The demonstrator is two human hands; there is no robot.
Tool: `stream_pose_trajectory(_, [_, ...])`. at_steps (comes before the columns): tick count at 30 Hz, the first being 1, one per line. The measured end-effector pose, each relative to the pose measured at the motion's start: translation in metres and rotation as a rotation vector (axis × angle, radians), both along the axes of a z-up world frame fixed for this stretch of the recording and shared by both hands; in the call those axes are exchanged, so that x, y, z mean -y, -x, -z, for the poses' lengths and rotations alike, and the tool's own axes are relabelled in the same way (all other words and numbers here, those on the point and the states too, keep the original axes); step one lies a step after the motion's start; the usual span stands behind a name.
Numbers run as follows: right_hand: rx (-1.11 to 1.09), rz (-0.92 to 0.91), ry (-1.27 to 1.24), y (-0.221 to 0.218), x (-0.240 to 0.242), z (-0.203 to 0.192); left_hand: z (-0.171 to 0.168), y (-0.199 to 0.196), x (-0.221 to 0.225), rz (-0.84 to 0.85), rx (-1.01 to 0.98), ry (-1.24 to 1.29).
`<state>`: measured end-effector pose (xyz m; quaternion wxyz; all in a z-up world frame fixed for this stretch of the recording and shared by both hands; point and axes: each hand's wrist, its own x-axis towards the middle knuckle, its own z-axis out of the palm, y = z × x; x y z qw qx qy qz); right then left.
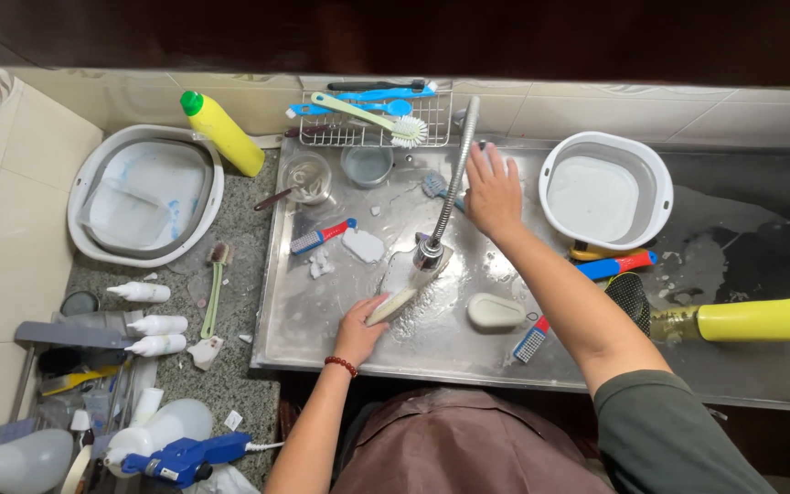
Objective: Clean the exterior surface and sole of a white sneaker using soap and a brush at a sink.
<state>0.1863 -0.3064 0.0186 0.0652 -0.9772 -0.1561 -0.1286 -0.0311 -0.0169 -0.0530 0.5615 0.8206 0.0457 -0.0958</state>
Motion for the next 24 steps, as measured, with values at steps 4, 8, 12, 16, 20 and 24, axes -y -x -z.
stream_pose_trajectory(4, [-0.076, 0.084, -0.101, -0.005, 0.021, 0.022, -0.005, 0.002, -0.001, 0.009, -0.027, -0.042])
stream_pose_trajectory(8, [-0.267, 0.043, -0.394, 0.029, 0.041, 0.021, -0.021, -0.002, 0.005, 0.053, 0.110, -0.175])
stream_pose_trajectory(12, [-0.722, 0.110, -0.205, 0.141, 0.032, -0.003, -0.012, -0.004, 0.012, 0.069, 0.138, -0.277])
stream_pose_trajectory(16, [-0.629, 0.160, -0.092, 0.202, 0.023, 0.031, -0.023, -0.001, 0.021, 0.105, 0.165, -0.261])
stream_pose_trajectory(20, [-0.481, 0.219, -0.129, 0.210, 0.020, 0.036, -0.058, 0.009, 0.032, 0.117, 0.110, -0.254])
stream_pose_trajectory(24, [-0.407, 0.245, -0.425, 0.217, 0.043, 0.059, -0.086, 0.014, 0.033, 0.123, 0.065, -0.096])
